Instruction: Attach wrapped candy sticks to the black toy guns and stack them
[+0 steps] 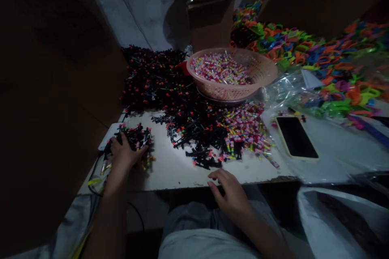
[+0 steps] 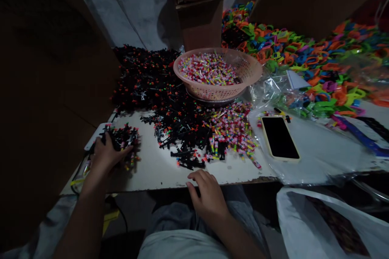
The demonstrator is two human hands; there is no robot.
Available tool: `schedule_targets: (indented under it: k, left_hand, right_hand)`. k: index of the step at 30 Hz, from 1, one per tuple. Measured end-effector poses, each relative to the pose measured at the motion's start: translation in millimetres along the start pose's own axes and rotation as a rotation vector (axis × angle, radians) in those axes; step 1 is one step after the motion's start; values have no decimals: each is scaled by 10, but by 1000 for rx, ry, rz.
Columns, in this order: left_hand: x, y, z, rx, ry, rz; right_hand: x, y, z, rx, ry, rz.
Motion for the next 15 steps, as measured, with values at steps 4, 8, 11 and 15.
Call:
schedule_targets:
  k: [4, 8, 11, 15]
  left_hand:
    - [-20, 257, 4, -52, 33, 36]
    - [-25, 439, 52, -100, 24, 78]
    - [16, 449, 74, -136, 49, 126]
    - [122, 268, 29, -132, 68, 102]
  right_hand:
    - [-1, 6, 28, 9, 5, 65]
    - [13, -9, 19, 28, 7, 62]
    - [77, -30, -29, 29, -1, 11]
    - [207, -44, -94, 27, -33, -43]
Point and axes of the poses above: each hand's wrist, its own y-axis towards the middle knuckle, its own x-axis out of the back of the hand, z = x × y, the point moved 4 cm from there along y, towards the middle knuckle, and after that the axes turned 9 degrees about y, right-handed, at the moved point
